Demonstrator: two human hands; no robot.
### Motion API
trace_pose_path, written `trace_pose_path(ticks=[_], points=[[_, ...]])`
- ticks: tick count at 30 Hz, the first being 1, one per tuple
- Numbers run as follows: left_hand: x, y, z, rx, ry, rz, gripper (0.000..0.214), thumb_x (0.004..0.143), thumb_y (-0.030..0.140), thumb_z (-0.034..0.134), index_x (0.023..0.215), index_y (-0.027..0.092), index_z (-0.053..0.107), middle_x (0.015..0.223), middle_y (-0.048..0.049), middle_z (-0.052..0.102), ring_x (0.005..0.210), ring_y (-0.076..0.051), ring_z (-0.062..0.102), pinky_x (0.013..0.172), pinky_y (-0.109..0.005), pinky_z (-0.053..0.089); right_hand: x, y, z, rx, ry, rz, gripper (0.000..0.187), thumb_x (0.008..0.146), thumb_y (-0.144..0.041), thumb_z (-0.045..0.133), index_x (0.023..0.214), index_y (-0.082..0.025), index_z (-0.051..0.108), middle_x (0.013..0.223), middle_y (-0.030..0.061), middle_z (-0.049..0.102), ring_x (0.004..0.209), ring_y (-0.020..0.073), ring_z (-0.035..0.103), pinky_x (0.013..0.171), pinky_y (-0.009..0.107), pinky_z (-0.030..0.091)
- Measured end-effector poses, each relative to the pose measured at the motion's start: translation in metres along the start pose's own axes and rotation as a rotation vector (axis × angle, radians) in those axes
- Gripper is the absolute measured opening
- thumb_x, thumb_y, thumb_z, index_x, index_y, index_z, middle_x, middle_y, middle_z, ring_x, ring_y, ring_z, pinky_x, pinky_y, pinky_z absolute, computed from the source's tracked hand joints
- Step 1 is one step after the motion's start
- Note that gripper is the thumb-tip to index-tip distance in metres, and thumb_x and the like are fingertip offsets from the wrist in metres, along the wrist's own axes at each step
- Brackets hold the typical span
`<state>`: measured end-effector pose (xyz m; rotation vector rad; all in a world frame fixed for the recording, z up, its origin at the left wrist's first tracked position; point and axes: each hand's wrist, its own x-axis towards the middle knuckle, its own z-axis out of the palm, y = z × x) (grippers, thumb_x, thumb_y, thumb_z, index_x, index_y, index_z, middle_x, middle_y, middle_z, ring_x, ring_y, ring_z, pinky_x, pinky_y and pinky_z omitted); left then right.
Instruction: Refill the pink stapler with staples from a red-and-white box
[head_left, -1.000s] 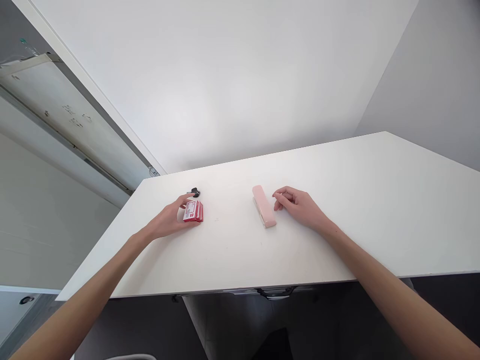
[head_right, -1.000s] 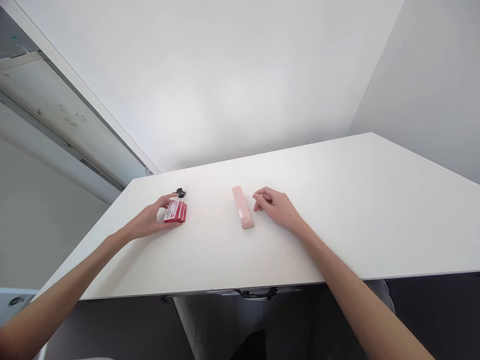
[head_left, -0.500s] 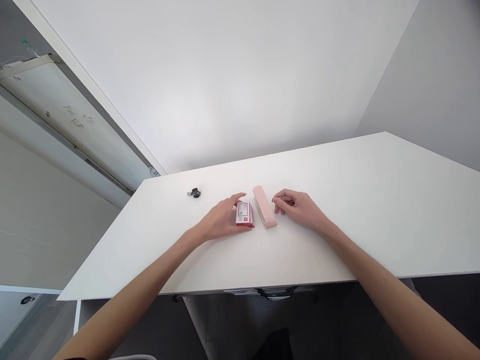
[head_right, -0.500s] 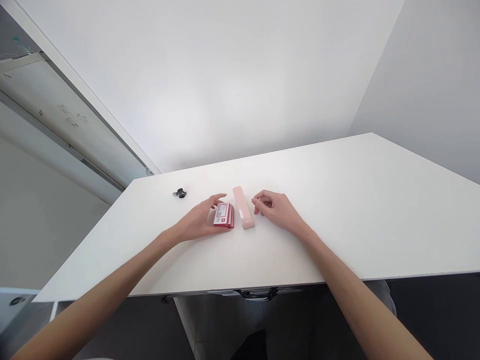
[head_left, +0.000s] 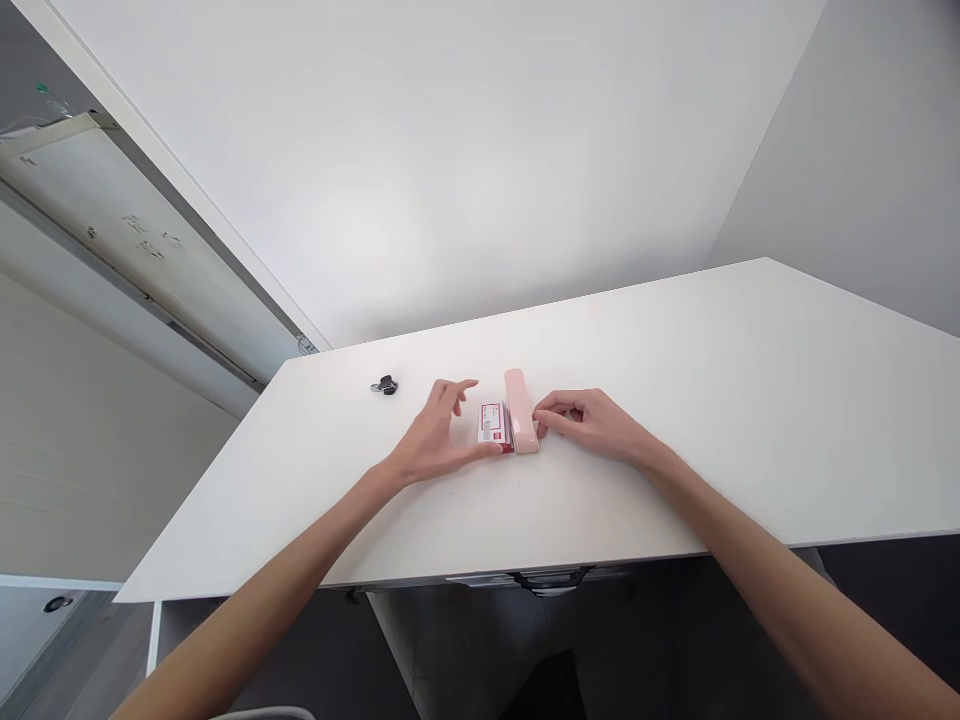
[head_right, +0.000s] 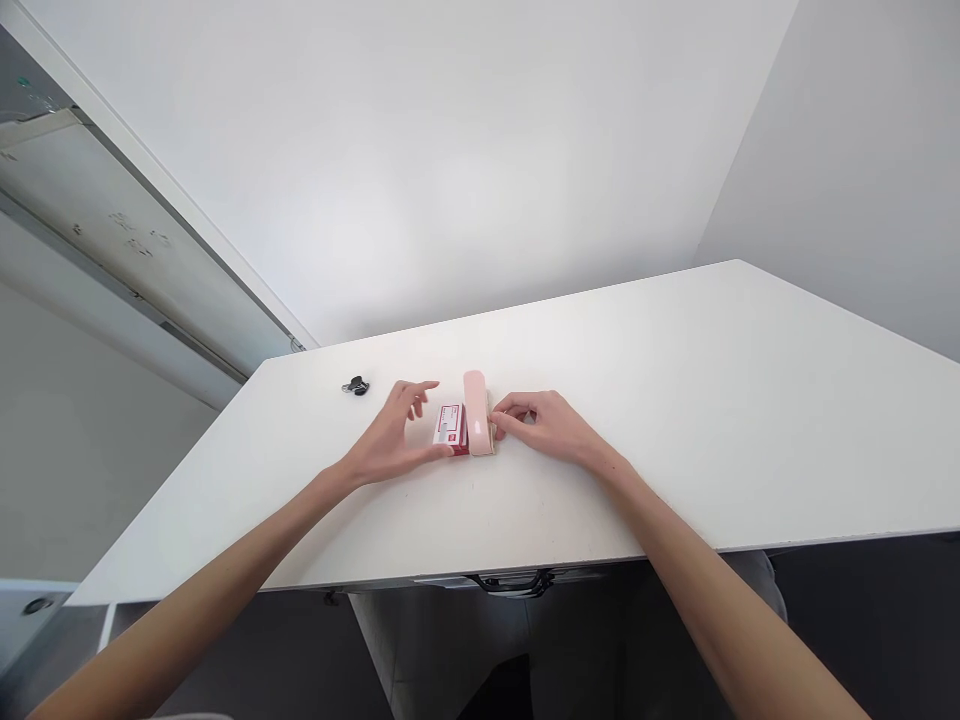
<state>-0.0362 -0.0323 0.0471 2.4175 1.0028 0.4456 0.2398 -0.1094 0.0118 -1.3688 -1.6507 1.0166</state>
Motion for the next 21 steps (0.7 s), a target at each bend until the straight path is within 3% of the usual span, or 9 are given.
trace_pose_path(ticks=[3,6,18,21], points=[[-0.004,0.006,0.0,-0.073,-0.022,-0.143,0.06,0.098,0.061,0.056,0.143,0.023,0.044,0.093,-0.0018,0.064,0.081,-0.02,0.057,0.075,-0.036,0.047,0.0,-0.001,0.0,-0.002,-0.008,-0.008,0.028,0.098,-0.045,0.058,0.093,-0.027,0.079,0.092,-0.0011,0.081,0.08,0.0191,0.063,0.069,0.033,0.041],[-0.004,0.013,0.006,-0.173,-0.08,-0.196,0.052,0.102,0.059,0.049,0.14,0.024,0.041,0.075,0.0054,0.06,0.069,-0.017,0.051,0.067,-0.032,0.04,-0.001,-0.002,0.0,-0.01,-0.007,-0.002,0.029,0.098,-0.046,0.058,0.091,-0.027,0.079,0.093,-0.0015,0.081,0.08,0.0188,0.062,0.07,0.033,0.041],[0.001,0.018,0.016,-0.216,-0.074,-0.182,0.05,0.103,0.058,0.049,0.139,0.025,0.043,0.076,0.0057,0.06,0.069,-0.016,0.053,0.069,-0.031,0.042,-0.001,-0.002,-0.001,-0.017,-0.005,-0.002,0.028,0.098,-0.044,0.058,0.093,-0.027,0.079,0.093,-0.0017,0.081,0.08,0.0181,0.061,0.07,0.032,0.041],[0.002,0.01,0.016,-0.183,0.057,-0.192,0.044,0.105,0.056,0.044,0.135,0.025,0.048,0.082,0.0026,0.06,0.073,-0.017,0.056,0.071,-0.032,0.045,-0.001,-0.002,-0.001,-0.017,0.006,0.005,0.027,0.097,-0.043,0.058,0.093,-0.027,0.079,0.094,-0.0013,0.081,0.08,0.0184,0.061,0.07,0.033,0.041]])
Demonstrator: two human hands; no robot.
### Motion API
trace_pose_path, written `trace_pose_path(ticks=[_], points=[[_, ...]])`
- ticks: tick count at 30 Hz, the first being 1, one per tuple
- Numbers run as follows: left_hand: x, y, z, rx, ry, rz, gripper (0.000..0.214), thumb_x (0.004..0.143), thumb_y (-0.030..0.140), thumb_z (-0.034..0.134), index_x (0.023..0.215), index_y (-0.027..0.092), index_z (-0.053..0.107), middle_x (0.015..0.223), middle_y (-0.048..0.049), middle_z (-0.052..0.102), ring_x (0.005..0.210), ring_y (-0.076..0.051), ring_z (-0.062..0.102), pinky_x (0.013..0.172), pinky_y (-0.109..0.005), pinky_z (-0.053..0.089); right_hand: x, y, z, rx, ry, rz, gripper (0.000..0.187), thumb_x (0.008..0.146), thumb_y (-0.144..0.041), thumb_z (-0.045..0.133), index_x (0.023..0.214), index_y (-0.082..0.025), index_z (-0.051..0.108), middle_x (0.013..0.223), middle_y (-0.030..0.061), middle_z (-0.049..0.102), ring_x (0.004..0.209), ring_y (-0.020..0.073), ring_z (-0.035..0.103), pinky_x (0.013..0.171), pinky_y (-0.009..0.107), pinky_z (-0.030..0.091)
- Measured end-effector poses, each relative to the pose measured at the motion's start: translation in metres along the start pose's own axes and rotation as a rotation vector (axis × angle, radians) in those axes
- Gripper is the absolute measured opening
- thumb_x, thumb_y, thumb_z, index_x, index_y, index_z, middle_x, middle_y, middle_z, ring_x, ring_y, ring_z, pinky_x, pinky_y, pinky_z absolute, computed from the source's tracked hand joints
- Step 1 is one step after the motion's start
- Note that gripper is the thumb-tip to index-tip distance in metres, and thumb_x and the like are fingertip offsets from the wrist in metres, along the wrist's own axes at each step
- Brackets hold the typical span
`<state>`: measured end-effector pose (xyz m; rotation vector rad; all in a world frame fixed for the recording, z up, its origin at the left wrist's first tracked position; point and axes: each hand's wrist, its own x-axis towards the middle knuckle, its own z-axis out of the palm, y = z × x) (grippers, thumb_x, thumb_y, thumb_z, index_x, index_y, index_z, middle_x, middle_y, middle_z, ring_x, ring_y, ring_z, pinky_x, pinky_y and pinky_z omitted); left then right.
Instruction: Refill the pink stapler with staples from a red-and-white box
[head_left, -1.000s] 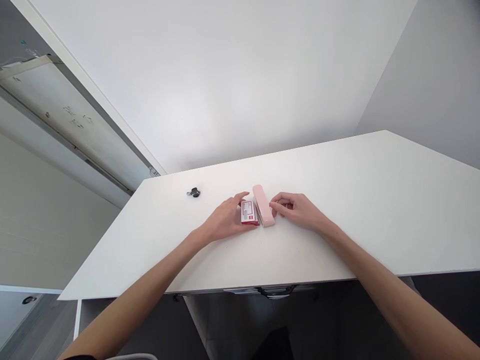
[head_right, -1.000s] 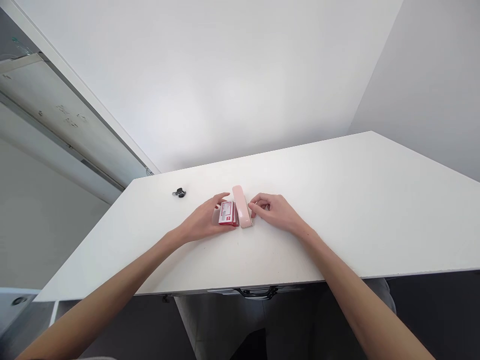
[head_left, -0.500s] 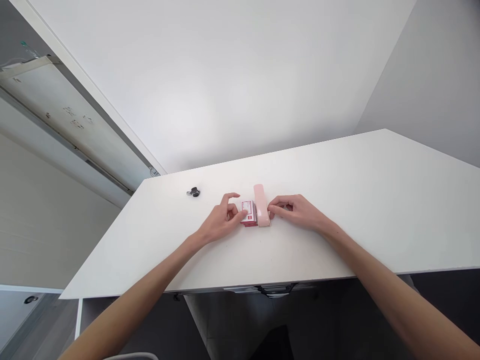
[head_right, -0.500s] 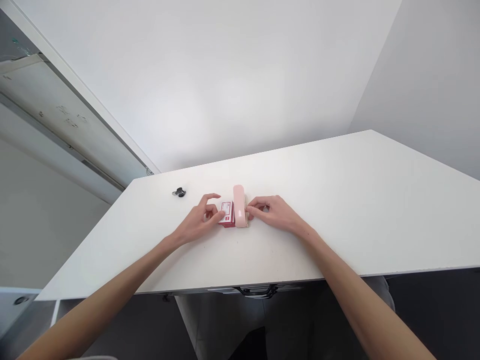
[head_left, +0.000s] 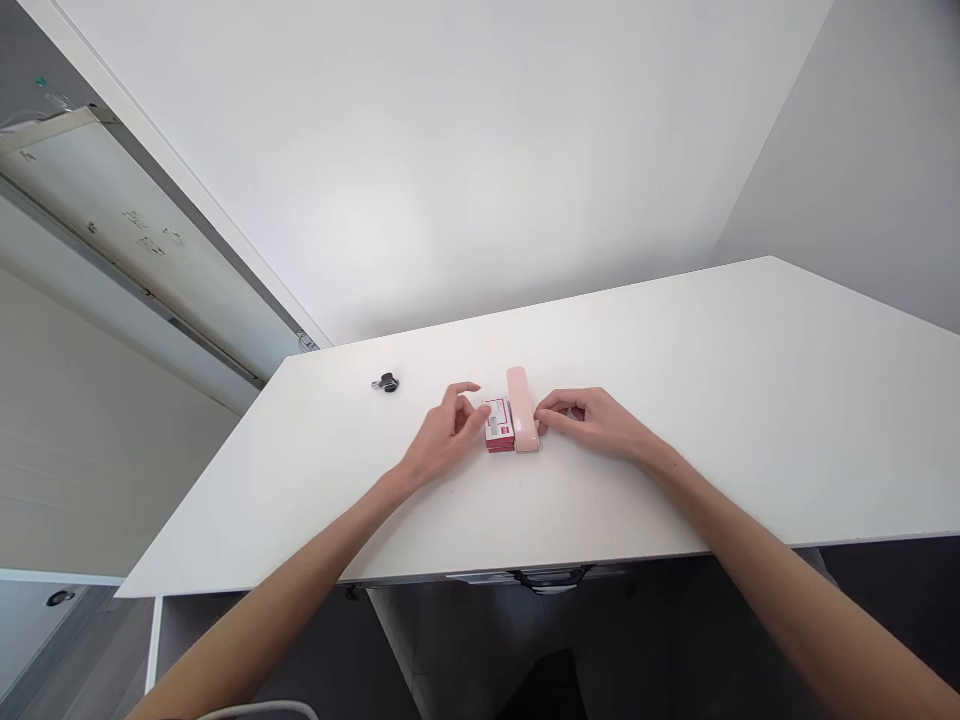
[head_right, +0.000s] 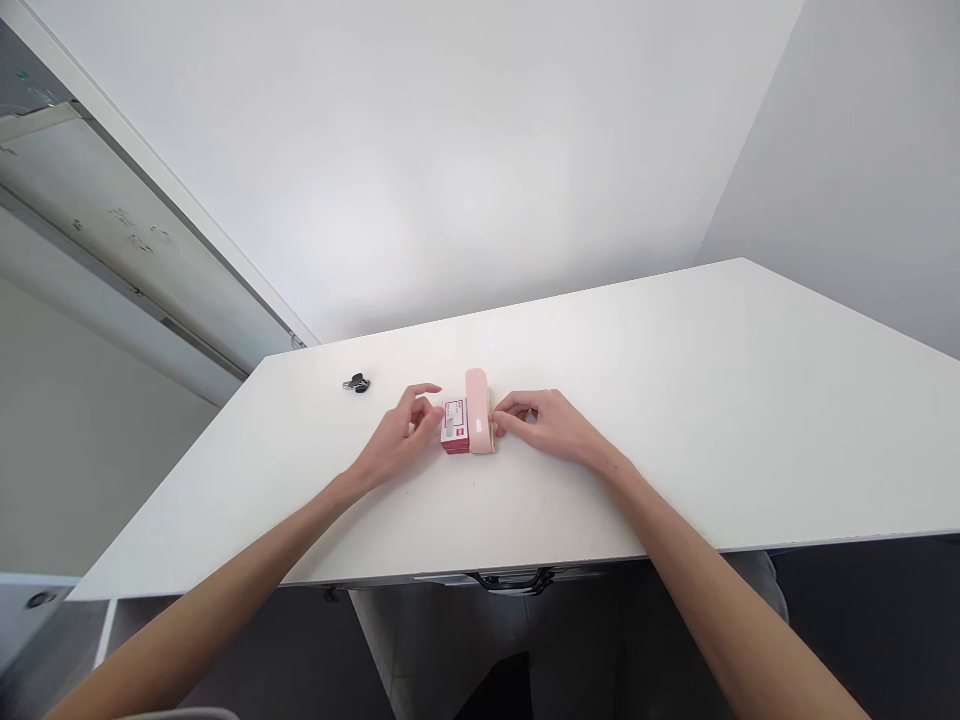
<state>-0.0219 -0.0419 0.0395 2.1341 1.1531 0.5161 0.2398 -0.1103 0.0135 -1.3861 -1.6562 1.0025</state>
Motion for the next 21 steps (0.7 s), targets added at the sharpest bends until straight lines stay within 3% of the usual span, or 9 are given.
trace_pose_path(ticks=[4,8,13,18,21], points=[[0.009,-0.03,-0.019,0.229,0.334,0.08,0.035,0.104,0.049,0.048,0.126,0.022,0.055,0.104,-0.0065,0.064,0.097,-0.023,0.061,0.089,-0.039,0.05,0.0,0.0,0.0,0.006,0.009,0.019,0.025,0.097,-0.041,0.058,0.092,-0.027,0.078,0.094,-0.0016,0.081,0.08,0.0184,0.06,0.069,0.032,0.04],[0.009,-0.069,-0.049,0.527,0.489,0.07,0.043,0.094,0.038,0.059,0.132,0.02,0.053,0.139,-0.0155,0.058,0.135,-0.035,0.048,0.116,-0.055,0.037,0.0,0.0,0.0,0.007,0.016,0.028,0.024,0.096,-0.041,0.058,0.091,-0.027,0.077,0.093,-0.0015,0.081,0.079,0.0184,0.06,0.067,0.032,0.039],[-0.003,-0.094,-0.07,0.589,0.466,-0.083,0.063,0.092,0.037,0.059,0.148,0.017,0.04,0.144,-0.0188,0.058,0.15,-0.038,0.033,0.121,-0.062,0.03,0.001,0.0,0.001,0.001,0.013,0.019,0.026,0.096,-0.041,0.057,0.092,-0.026,0.077,0.094,-0.0003,0.081,0.079,0.0188,0.06,0.067,0.033,0.04],[-0.005,-0.098,-0.073,0.593,0.394,-0.113,0.068,0.093,0.039,0.054,0.155,0.016,0.037,0.15,-0.0178,0.057,0.147,-0.038,0.039,0.121,-0.061,0.032,0.0,-0.001,0.001,-0.007,0.021,0.026,0.028,0.096,-0.044,0.057,0.092,-0.026,0.078,0.093,0.0002,0.081,0.078,0.0189,0.06,0.067,0.033,0.041],[-0.001,-0.099,-0.07,0.639,0.379,-0.138,0.063,0.095,0.039,0.049,0.153,0.014,0.045,0.152,-0.0211,0.052,0.146,-0.041,0.04,0.12,-0.061,0.034,0.0,0.0,0.001,-0.004,0.024,0.024,0.027,0.095,-0.043,0.057,0.091,-0.026,0.078,0.093,0.0006,0.081,0.078,0.019,0.061,0.067,0.033,0.041]])
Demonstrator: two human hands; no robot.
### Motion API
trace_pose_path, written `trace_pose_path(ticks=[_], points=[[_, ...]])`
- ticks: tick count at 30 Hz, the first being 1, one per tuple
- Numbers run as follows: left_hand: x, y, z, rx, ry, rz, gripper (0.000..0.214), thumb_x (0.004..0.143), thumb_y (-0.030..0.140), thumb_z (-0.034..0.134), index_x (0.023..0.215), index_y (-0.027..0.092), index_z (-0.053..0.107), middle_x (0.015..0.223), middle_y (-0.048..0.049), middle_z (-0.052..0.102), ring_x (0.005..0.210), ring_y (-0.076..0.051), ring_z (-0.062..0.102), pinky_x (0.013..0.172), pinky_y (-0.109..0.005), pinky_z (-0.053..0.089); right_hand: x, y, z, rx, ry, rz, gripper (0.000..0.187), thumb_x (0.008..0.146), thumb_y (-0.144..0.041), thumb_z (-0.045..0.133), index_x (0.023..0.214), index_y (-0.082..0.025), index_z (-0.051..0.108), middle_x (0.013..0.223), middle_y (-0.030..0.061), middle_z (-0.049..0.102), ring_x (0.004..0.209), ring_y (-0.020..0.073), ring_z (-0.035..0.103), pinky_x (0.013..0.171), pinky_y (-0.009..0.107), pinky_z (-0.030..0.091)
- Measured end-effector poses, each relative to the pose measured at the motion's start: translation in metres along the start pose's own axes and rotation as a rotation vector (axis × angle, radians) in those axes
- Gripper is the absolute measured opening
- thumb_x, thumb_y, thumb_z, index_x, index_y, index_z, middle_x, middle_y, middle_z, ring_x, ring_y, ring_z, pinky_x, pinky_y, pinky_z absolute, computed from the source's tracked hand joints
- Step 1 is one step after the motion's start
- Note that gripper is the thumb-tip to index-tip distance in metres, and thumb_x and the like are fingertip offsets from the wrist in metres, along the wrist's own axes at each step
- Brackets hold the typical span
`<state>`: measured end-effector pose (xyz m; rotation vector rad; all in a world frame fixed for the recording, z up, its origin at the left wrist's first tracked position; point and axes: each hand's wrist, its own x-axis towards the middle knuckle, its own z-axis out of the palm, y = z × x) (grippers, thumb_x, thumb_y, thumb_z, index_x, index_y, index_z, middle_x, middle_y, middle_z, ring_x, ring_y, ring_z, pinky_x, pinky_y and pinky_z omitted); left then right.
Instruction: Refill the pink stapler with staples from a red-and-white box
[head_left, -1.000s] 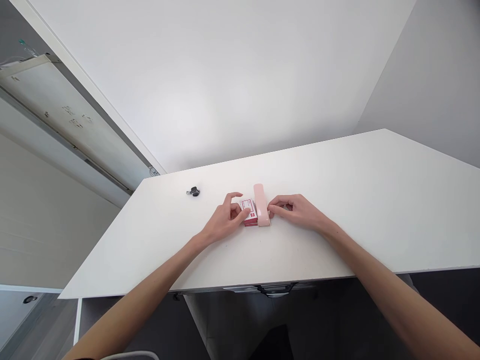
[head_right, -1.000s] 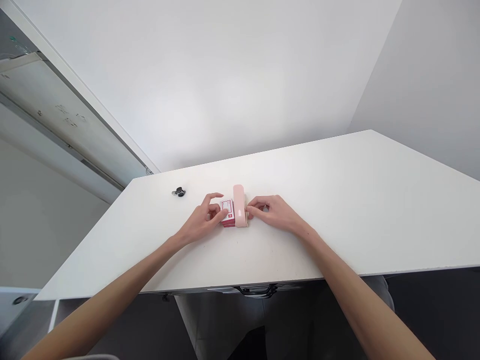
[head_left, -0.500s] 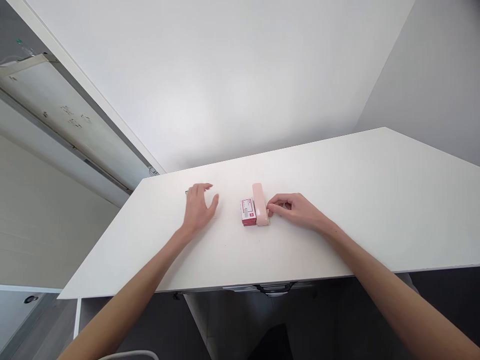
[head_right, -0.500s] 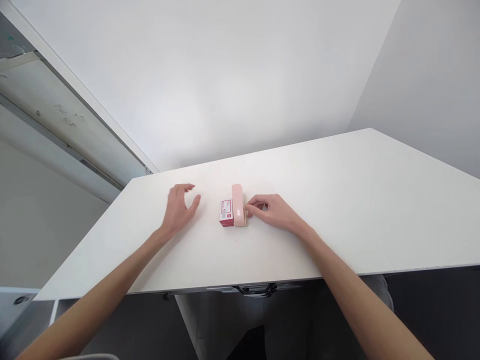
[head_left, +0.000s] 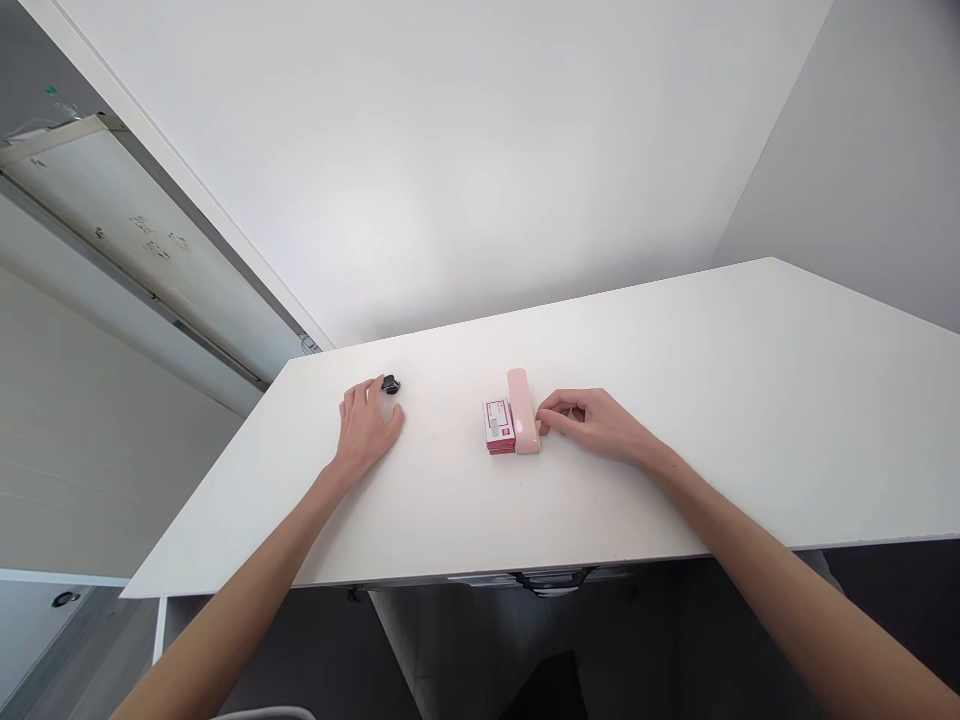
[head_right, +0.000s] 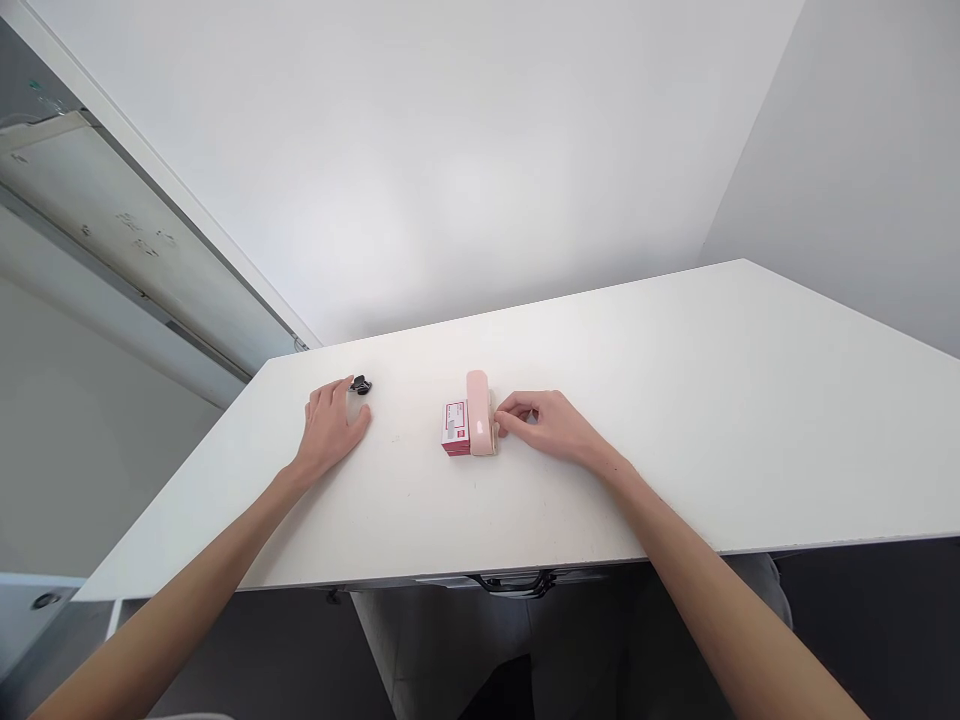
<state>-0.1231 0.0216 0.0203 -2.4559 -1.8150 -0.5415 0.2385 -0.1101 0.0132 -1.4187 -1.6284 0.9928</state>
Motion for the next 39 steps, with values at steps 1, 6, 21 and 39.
trace_pose_path(ticks=[1,6,21,39], points=[[0.001,0.001,0.001,0.02,-0.001,0.0,0.061,0.096,0.039,0.049,0.151,0.014,0.048,0.153,-0.0222,0.05,0.146,-0.042,0.039,0.119,-0.062,0.034,0.0,0.0,0.0,0.001,0.002,-0.003,0.027,0.095,-0.043,0.057,0.091,-0.026,0.078,0.093,0.0009,0.081,0.078,0.0192,0.061,0.067,0.033,0.041],[0.002,0.007,0.005,0.049,-0.026,0.022,0.058,0.097,0.036,0.047,0.15,0.015,0.054,0.151,-0.0231,0.048,0.144,-0.043,0.039,0.117,-0.063,0.035,0.0,0.0,0.0,0.001,0.005,-0.006,0.028,0.095,-0.043,0.057,0.089,-0.025,0.077,0.094,0.0015,0.081,0.078,0.0193,0.061,0.066,0.033,0.042],[-0.001,0.077,0.009,-0.28,-0.243,0.472,0.06,0.099,0.014,0.031,0.153,0.03,0.054,0.159,0.0004,0.057,0.15,-0.026,0.044,0.126,-0.053,0.031,0.001,0.0,0.0,-0.015,0.004,-0.005,0.027,0.096,-0.044,0.057,0.091,-0.025,0.077,0.092,0.0006,0.08,0.075,0.0186,0.06,0.066,0.032,0.04],[-0.012,0.124,0.022,-1.124,-0.378,-0.029,0.058,0.108,0.052,0.025,0.156,0.028,0.047,0.17,-0.0029,0.043,0.158,-0.023,0.04,0.129,-0.044,0.035,0.003,0.004,0.0,0.019,0.021,-0.001,0.03,0.096,-0.048,0.058,0.09,-0.025,0.076,0.092,0.0012,0.08,0.077,0.0185,0.062,0.069,0.033,0.044]])
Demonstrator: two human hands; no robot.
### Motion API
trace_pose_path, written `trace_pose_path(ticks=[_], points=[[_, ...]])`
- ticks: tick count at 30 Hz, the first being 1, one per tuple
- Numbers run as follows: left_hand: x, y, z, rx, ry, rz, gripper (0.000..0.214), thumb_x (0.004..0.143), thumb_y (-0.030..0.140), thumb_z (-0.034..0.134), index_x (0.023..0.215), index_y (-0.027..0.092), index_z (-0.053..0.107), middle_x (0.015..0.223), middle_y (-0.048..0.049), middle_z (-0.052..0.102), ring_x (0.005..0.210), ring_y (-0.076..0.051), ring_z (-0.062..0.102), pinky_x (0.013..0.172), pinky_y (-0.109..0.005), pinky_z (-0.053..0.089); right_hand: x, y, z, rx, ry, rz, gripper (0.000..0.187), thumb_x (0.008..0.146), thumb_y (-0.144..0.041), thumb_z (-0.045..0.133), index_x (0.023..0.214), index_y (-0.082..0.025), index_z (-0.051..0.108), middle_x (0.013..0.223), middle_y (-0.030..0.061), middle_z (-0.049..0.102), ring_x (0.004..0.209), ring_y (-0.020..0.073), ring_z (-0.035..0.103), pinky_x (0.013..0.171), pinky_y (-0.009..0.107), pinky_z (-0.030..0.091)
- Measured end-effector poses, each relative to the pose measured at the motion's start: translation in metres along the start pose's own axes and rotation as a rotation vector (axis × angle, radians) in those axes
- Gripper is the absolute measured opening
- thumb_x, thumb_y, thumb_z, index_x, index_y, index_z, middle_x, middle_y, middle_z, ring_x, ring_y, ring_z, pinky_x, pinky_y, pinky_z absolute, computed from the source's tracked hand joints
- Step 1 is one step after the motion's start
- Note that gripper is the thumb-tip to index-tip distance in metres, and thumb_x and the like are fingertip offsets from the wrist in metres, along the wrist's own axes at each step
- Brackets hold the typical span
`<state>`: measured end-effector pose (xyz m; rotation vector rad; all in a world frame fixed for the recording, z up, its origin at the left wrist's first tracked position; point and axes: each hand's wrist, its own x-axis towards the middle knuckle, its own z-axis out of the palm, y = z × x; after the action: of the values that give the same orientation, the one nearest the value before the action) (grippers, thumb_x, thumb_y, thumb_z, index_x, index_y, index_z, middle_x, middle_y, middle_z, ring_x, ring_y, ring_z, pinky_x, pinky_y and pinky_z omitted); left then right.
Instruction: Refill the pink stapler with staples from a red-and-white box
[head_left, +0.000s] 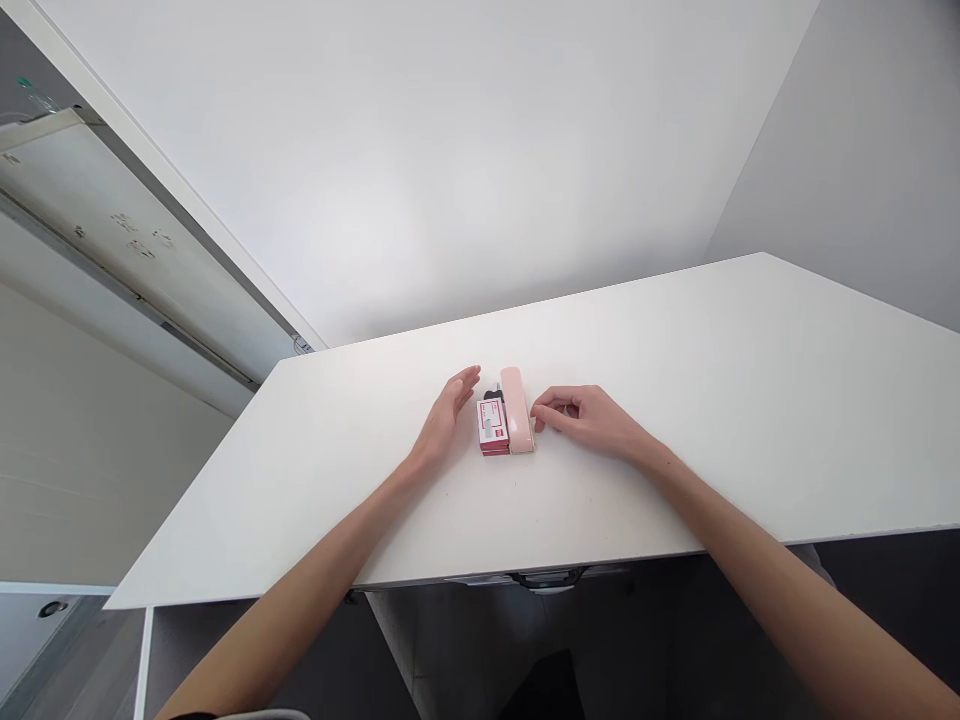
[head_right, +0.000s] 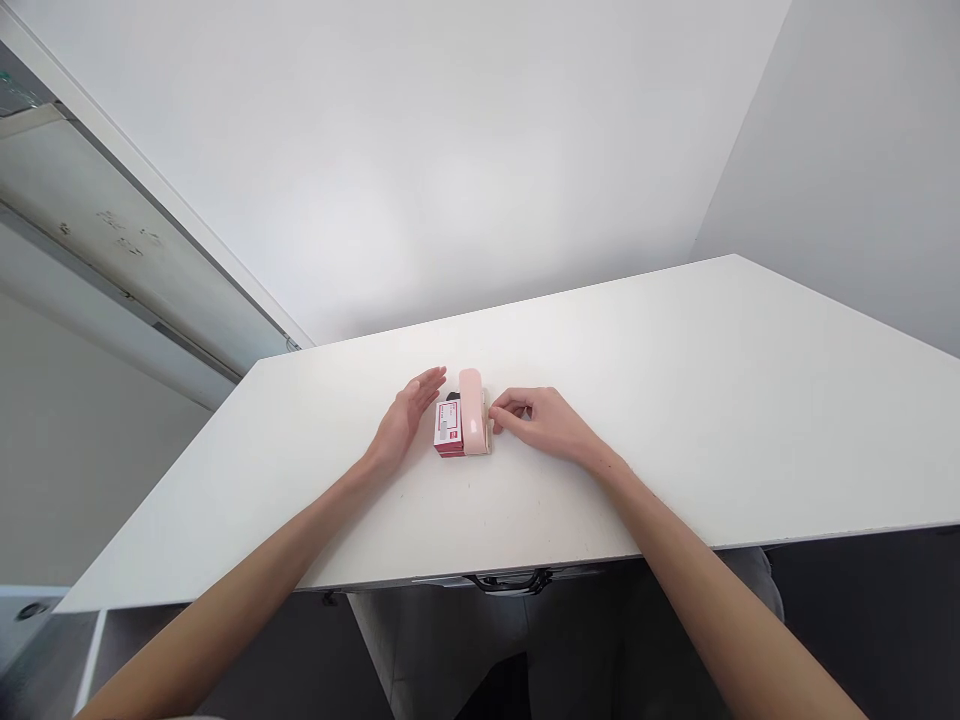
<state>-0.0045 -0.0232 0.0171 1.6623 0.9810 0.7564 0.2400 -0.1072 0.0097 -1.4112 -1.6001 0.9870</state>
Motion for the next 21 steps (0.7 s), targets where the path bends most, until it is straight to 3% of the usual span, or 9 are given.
trace_pose_path(ticks=[6,11,16,21], points=[[0.011,0.001,0.027,-0.14,0.067,-0.074,0.073,0.104,0.07,0.016,0.155,0.029,0.047,0.17,-0.0024,0.042,0.159,-0.025,0.038,0.125,-0.044,0.043,-0.004,0.007,-0.001,0.09,0.096,0.041,0.04,0.099,-0.06,0.056,0.093,-0.024,0.073,0.095,0.0042,0.081,0.082,0.0199,0.066,0.076,0.034,0.048],[0.011,0.008,0.046,-0.141,0.1,-0.07,0.072,0.104,0.071,0.014,0.149,0.029,0.053,0.165,-0.003,0.05,0.156,-0.026,0.044,0.121,-0.045,0.047,-0.027,0.017,-0.016,0.064,0.258,0.126,0.042,0.098,-0.063,0.055,0.099,-0.025,0.072,0.096,0.0067,0.081,0.088,0.0233,0.069,0.078,0.035,0.049],[0.015,0.015,0.077,-0.202,0.16,-0.078,0.069,0.106,0.066,0.016,0.149,0.026,0.052,0.165,-0.0038,0.05,0.158,-0.023,0.04,0.127,-0.042,0.039,-0.063,0.035,-0.063,-0.064,0.465,0.223,0.031,0.096,-0.053,0.059,0.094,-0.024,0.071,0.1,0.0076,0.079,0.092,0.0254,0.07,0.087,0.039,0.05],[0.027,0.027,0.125,-0.288,0.164,-0.142,0.065,0.107,0.06,0.017,0.151,0.024,0.049,0.168,-0.0035,0.046,0.157,-0.022,0.041,0.128,-0.038,0.036,-0.098,0.06,-0.123,-0.109,0.755,0.404,0.024,0.095,-0.043,0.058,0.103,-0.025,0.071,0.106,0.0082,0.08,0.095,0.0255,0.069,0.093,0.042,0.049]])
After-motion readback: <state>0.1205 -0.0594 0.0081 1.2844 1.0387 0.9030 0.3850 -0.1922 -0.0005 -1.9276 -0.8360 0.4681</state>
